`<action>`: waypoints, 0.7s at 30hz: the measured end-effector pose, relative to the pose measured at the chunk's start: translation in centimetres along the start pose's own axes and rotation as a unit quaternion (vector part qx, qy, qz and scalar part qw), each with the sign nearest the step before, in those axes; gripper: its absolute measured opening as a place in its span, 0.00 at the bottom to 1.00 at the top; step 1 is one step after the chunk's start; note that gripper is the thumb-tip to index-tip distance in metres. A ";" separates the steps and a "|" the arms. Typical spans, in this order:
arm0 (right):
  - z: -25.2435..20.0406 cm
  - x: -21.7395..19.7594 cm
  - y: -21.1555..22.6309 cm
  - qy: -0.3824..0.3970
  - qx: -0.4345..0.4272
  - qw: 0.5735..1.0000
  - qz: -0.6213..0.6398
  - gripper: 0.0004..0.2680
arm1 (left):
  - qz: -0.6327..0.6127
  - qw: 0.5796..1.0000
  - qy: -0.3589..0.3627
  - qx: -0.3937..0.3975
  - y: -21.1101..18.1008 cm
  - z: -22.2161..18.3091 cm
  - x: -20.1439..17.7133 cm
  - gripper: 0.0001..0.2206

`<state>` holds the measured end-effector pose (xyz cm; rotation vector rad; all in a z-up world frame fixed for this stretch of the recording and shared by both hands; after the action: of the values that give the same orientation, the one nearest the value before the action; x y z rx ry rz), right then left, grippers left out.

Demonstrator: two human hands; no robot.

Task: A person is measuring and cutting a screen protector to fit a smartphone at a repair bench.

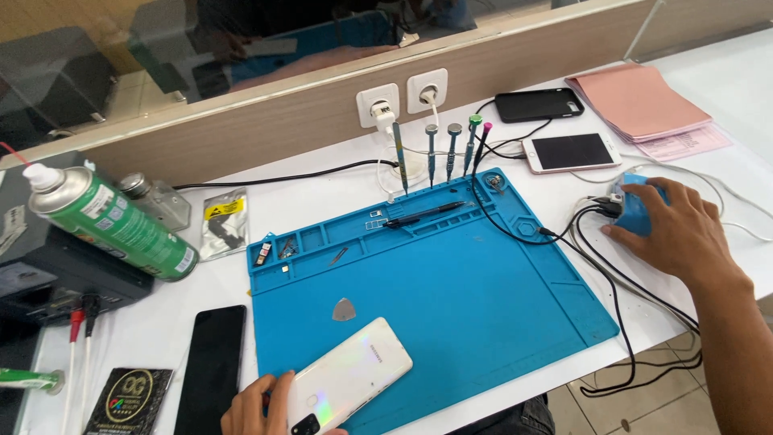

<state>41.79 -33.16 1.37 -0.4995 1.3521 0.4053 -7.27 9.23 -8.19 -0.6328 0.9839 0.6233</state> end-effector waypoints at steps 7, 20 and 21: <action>0.1 0.2 0.0 -0.025 -0.010 1.000 0.017 0.30 | -0.078 0.905 0.204 -0.364 7.5 0.8 8.8 0.19; 0.4 -0.9 1.1 -0.028 -0.026 0.999 -0.039 0.28 | -0.025 0.923 0.258 -0.283 7.2 0.5 9.7 0.14; 0.6 -0.9 1.2 -0.002 -0.015 0.999 -0.040 0.28 | -0.032 0.914 0.259 -0.310 7.1 0.5 9.4 0.16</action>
<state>41.42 -31.82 2.26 -0.5747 1.3196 0.3608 -8.25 16.05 -17.74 -1.4443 1.2536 0.7305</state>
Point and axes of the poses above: each hand's wrist, its own z-axis towards the middle knuckle, its own x-axis out of the palm, y = z × x, the point moved 8 cm from there along z, towards the middle knuckle, and after that the axes turned 13 degrees about -x, right-handed, at the moved point
